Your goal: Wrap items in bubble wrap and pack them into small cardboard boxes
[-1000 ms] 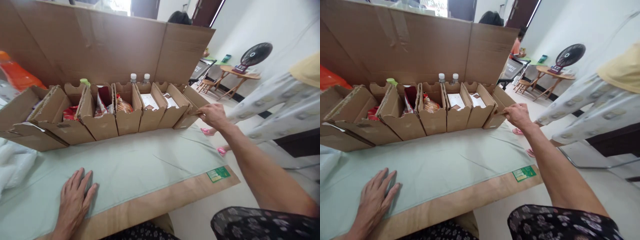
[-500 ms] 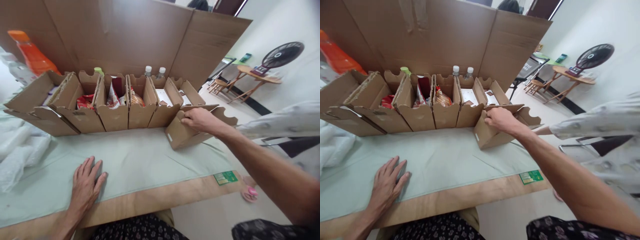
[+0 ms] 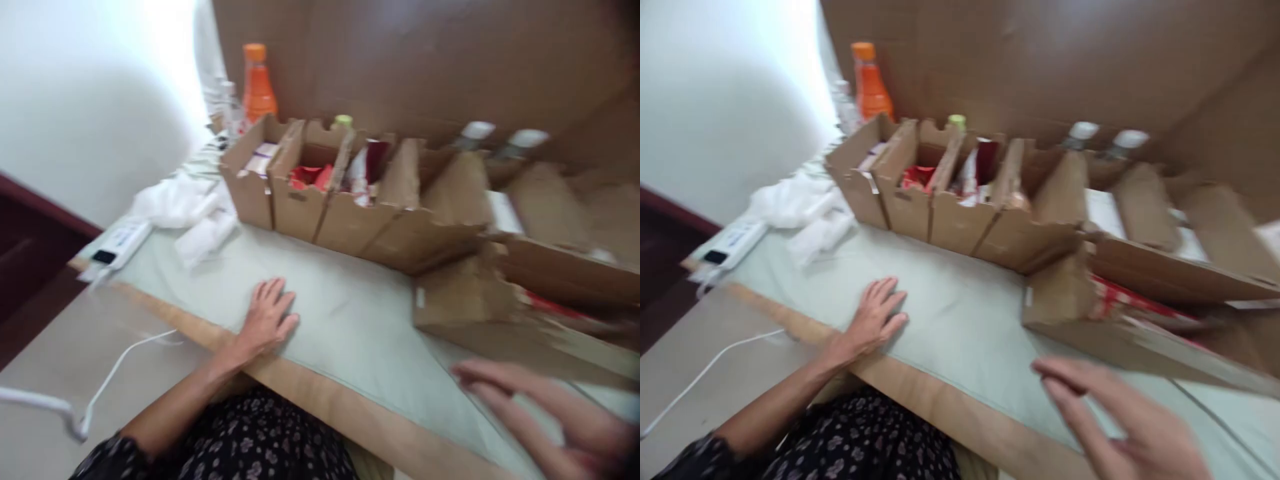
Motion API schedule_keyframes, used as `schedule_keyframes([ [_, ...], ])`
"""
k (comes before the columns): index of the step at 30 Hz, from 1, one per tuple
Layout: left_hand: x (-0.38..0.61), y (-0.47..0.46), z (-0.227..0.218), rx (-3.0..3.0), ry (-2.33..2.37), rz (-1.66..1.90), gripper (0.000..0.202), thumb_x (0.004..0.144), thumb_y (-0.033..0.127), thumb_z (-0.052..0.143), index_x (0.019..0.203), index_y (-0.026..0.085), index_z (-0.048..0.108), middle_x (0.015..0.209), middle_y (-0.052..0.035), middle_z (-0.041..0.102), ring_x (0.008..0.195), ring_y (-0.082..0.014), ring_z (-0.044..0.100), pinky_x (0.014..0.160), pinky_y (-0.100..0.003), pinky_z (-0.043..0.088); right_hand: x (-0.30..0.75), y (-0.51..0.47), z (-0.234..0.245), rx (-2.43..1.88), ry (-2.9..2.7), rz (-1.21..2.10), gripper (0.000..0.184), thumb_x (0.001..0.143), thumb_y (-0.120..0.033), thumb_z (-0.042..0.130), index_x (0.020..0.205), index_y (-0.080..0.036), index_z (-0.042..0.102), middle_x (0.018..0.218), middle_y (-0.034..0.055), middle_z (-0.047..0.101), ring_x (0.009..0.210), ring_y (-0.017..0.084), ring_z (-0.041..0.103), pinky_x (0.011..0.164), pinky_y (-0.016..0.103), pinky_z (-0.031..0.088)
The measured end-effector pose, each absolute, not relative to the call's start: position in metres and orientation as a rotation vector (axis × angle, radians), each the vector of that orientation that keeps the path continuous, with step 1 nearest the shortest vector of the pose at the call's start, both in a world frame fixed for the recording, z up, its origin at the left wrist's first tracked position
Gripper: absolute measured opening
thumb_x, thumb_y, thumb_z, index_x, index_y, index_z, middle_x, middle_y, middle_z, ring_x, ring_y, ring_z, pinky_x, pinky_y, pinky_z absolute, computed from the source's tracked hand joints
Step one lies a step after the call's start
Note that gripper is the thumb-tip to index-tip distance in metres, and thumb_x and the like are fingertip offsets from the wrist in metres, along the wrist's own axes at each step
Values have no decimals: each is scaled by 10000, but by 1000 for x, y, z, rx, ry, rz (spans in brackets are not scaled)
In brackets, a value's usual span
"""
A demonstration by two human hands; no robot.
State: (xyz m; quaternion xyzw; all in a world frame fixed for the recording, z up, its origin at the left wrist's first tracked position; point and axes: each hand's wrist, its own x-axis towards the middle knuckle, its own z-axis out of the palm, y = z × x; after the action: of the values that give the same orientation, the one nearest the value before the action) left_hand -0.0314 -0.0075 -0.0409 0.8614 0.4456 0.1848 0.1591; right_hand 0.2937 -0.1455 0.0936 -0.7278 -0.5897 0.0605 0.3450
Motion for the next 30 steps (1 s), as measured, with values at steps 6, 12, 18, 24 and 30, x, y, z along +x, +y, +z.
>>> schedule_keyframes([
  [6, -58, 7, -32, 2336, 1296, 794, 339, 953, 304, 618, 1249, 170, 714, 1452, -190, 627, 1421, -359, 516, 1176, -597, 426, 194, -64, 18, -1302, -2150, 705, 222, 1004, -282, 567, 953, -297, 782, 911, -2, 827, 770, 197, 796, 687, 284, 650],
  [12, -104, 7, -34, 2203, 1363, 966, 298, 944, 230, 595, 1210, 184, 723, 1300, -159, 723, 1293, -338, 628, 1080, -550, 527, 84, 67, 8, -1208, -2354, 335, 381, 951, -98, 522, 1241, -238, 726, 1253, 113, 759, 1084, 282, 728, 907, 431, 601],
  [18, -113, -11, -46, 2085, 1339, 1066, 258, 935, 203, 582, 1139, 206, 739, 1218, -141, 755, 1229, -318, 668, 1047, -524, 549, -25, 170, 21, -957, -2517, 169, 327, 977, -70, 533, 1179, -236, 729, 1576, 111, 544, 1427, 303, 508, 1090, 481, 449],
  [24, -134, -13, -39, 1537, 1534, 1232, 418, 909, 349, 671, 1301, 204, 654, 1300, -150, 686, 1190, -299, 684, 1022, -464, 572, 14, 141, 79, -1046, -1618, 670, 178, 1006, -302, 584, 951, -224, 734, 925, 8, 760, 858, 163, 689, 795, 295, 539],
  [30, -122, -5, -25, 1151, 1301, 1335, 728, 860, 480, 725, 1471, 181, 465, 1473, -178, 582, 1407, -326, 557, 1183, -463, 452, 136, -2, 44, -1350, -940, 794, 214, 827, -402, 798, 803, -200, 733, 731, -13, 693, 620, 115, 610, 589, 242, 536],
])
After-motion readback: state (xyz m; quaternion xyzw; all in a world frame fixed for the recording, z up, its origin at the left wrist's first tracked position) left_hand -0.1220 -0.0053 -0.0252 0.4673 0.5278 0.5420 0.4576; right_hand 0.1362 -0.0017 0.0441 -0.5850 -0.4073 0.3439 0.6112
